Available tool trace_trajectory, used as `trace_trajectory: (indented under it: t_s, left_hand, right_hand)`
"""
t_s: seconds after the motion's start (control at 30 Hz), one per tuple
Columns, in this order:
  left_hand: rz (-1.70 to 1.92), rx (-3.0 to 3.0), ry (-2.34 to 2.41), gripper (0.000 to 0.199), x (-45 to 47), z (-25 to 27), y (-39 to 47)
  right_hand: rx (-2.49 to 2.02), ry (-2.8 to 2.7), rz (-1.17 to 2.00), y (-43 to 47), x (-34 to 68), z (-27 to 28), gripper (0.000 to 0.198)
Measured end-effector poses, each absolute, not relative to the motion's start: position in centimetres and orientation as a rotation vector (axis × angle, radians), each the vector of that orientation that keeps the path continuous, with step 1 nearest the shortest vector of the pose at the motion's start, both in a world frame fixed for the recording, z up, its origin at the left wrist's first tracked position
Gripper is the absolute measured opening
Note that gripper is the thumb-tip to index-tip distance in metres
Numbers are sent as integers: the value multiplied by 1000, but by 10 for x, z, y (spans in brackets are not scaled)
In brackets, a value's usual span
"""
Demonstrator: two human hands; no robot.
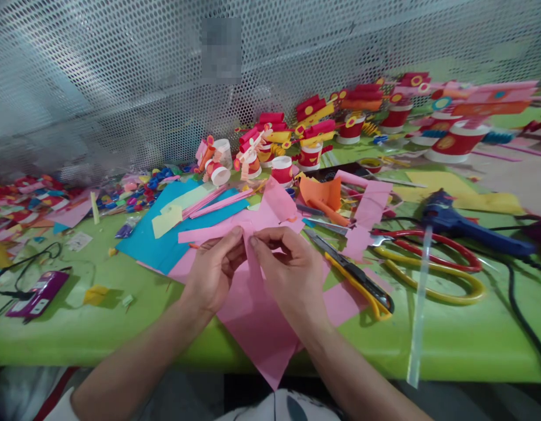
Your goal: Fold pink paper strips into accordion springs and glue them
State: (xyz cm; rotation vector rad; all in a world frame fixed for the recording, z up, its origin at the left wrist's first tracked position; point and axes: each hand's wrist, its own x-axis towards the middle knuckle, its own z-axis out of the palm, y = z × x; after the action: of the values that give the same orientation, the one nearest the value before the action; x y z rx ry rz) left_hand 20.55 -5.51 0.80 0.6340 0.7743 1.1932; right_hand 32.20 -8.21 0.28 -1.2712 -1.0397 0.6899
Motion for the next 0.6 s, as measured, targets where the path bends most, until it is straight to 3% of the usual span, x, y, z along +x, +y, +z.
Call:
trace_trajectory:
  t_s: [0.23, 0.47, 0.6]
  left_hand:
    - [1230, 638, 796, 21, 206, 6, -53]
    - [1257, 765, 816, 24, 205, 2, -50]
    - [1266, 1005, 913, 27, 202, 5, -53]
  right_hand:
    - [-1264, -1081, 733, -80, 323, 4, 9]
    - [-1163, -1007, 950, -81, 326, 2, 25]
    - [-1092, -992, 1001, -81, 326, 0, 20]
